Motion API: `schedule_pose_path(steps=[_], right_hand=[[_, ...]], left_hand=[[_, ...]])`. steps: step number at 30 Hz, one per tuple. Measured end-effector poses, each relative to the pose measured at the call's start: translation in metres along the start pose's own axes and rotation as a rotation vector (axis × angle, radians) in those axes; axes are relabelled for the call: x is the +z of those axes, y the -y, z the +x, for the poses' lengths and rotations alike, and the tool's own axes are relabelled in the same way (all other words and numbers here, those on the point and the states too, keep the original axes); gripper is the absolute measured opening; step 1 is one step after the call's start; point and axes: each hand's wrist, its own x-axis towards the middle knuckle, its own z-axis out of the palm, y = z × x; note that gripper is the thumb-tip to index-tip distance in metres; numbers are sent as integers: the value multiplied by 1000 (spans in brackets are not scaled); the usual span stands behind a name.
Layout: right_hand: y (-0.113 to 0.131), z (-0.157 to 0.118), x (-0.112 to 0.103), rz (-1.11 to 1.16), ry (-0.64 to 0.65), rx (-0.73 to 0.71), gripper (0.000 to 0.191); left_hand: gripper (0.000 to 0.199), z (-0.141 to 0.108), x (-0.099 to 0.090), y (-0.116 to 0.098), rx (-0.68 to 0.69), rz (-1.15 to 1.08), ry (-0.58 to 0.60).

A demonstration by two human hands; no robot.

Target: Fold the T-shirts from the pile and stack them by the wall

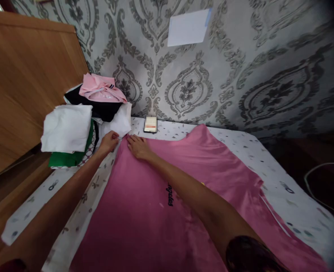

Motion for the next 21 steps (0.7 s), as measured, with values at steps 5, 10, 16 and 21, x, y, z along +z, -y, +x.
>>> schedule_pose_path(steps=[5,10,16,21], right_hand=[[1,-1,-7,73,25,63,46],[30,-55,-11,101,-73,-20,37],[96,-119,-14,262,-76,-3,29],[110,-106,-18,359,33,249,31]], left_hand=[[22,-68,-21,14,90,159,34],[33,-151,-47,13,88,435,148],[16,-202,-52,-1,2,576,324],[11,-228,-29,-29,214,392,327]])
